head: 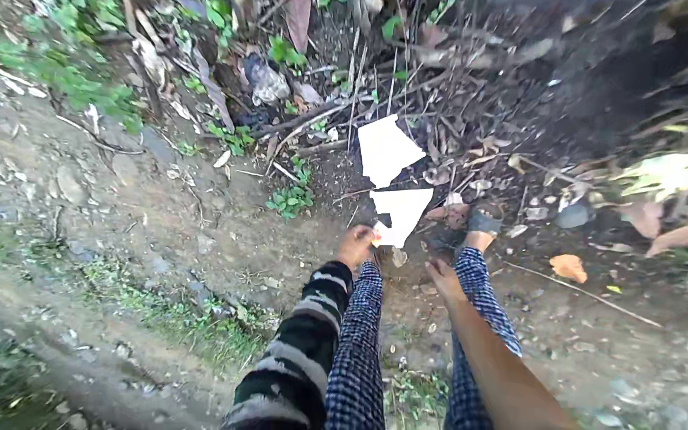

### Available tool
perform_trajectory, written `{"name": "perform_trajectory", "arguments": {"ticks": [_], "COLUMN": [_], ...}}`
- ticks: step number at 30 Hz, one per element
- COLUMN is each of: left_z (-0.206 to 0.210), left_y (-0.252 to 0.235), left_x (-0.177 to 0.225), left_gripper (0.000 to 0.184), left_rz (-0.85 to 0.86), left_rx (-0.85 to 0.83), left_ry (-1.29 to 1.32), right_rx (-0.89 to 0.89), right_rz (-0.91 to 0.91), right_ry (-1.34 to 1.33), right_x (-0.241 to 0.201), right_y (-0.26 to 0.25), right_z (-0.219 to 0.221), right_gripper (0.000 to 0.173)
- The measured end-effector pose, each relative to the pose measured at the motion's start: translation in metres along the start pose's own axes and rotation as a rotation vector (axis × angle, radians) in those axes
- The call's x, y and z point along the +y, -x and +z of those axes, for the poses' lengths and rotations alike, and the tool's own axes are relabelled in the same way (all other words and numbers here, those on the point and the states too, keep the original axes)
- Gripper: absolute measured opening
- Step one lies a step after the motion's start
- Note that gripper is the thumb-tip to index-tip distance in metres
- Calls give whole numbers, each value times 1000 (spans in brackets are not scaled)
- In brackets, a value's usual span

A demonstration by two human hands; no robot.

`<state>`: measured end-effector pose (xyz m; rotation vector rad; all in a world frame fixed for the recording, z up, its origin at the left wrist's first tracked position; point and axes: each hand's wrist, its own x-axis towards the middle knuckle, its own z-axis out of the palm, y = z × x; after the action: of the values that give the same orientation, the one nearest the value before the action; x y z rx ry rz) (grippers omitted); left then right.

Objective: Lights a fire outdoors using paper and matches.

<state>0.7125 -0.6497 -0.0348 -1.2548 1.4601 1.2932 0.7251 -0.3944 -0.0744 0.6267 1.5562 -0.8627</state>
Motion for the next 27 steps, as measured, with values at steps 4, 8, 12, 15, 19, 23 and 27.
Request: {"name": "perform_trajectory", "arguments": {"ticks": [4, 8, 12, 15, 19, 23, 27], "left_z": [-8, -8, -4, -1, -4, -8, -12], "left_y": [-100, -169, -214, -229, -233, -219, -178], "left_x": [-4, 23, 46, 60, 68, 68, 66], "left_gripper": [42, 38, 41, 39, 38, 37, 32], "left_rz": [-24, 89, 115, 112, 75, 127, 208], "left_rx": [179, 176, 171, 163, 158, 157, 171], "left_ry": [259, 224, 105, 92, 117, 145, 235], "right_rx": [7, 30, 127, 207, 235, 204, 223], "right_rz": [104, 149, 209, 233, 232, 181, 153], "right_ry": [64, -38, -127, -172, -129, -119, -60], "right_x": [17, 7, -1, -12, -19, -14, -10], "right_y": [-65, -112, -144, -154, -159, -151, -119], "right_z": [24, 53, 80, 92, 92, 85, 71], "right_gripper": [51, 86, 109, 119, 106, 95, 85]}}
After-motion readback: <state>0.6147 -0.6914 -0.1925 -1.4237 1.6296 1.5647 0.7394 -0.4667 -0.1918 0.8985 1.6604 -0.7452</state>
